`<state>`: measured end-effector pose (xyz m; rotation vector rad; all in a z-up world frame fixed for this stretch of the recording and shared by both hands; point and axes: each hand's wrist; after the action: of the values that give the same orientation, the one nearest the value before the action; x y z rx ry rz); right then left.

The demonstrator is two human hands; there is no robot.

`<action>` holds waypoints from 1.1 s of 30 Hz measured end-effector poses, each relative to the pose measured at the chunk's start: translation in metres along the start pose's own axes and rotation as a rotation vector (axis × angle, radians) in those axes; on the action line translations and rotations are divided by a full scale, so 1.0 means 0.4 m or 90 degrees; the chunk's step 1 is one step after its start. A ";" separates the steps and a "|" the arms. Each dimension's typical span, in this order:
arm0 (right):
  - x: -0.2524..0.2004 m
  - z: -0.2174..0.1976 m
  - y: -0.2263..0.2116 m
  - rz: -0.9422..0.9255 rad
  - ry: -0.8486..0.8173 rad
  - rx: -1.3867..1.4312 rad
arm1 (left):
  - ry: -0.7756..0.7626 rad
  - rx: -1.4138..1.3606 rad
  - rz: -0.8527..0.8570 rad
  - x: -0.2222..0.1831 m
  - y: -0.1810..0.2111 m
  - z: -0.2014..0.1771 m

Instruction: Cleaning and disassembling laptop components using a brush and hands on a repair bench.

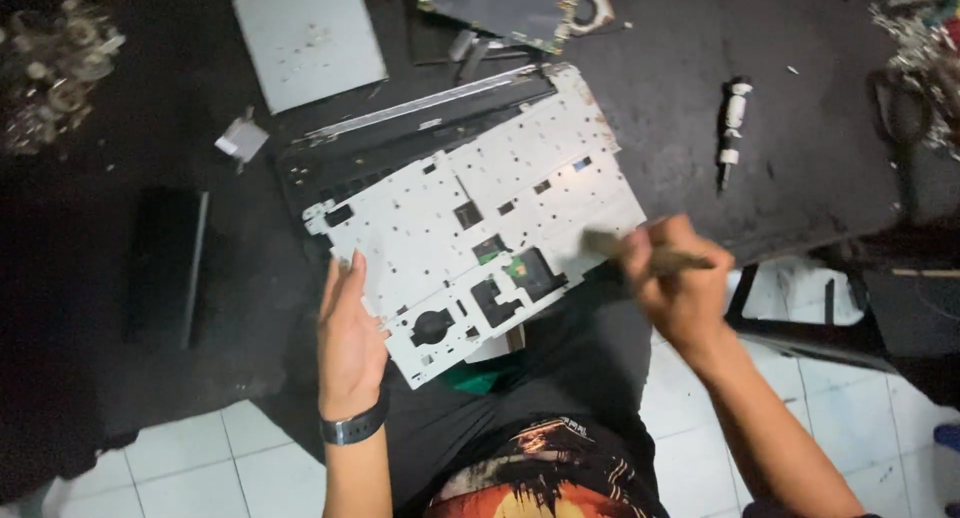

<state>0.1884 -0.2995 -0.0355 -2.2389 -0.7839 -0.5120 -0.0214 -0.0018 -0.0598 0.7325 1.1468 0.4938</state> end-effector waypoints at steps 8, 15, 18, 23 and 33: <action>-0.092 0.015 -0.117 -0.023 -0.010 0.286 | 0.028 0.155 -0.007 -0.125 0.123 0.148; 0.034 -0.026 -0.007 0.035 0.063 0.021 | 0.146 0.222 -0.056 -0.129 0.127 0.162; 0.102 -0.009 -0.065 -0.090 -0.019 0.176 | 0.062 0.178 0.025 -0.111 0.109 0.144; 0.264 0.094 0.022 -0.104 -0.031 -0.029 | 0.029 0.107 0.051 -0.124 0.120 0.157; 0.346 0.156 -0.191 -0.187 -0.288 0.168 | 0.016 0.108 0.003 -0.106 0.114 0.130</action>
<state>0.2483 -0.1573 0.0359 -2.0209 -1.3405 -0.0182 0.0133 -0.0140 0.0125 0.8770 1.2215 0.4143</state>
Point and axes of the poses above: each hand's wrist, its own x-axis towards the middle knuckle, its own z-axis out of the palm, y = z × x, and after that the axes turned 14 degrees about y, right-handed
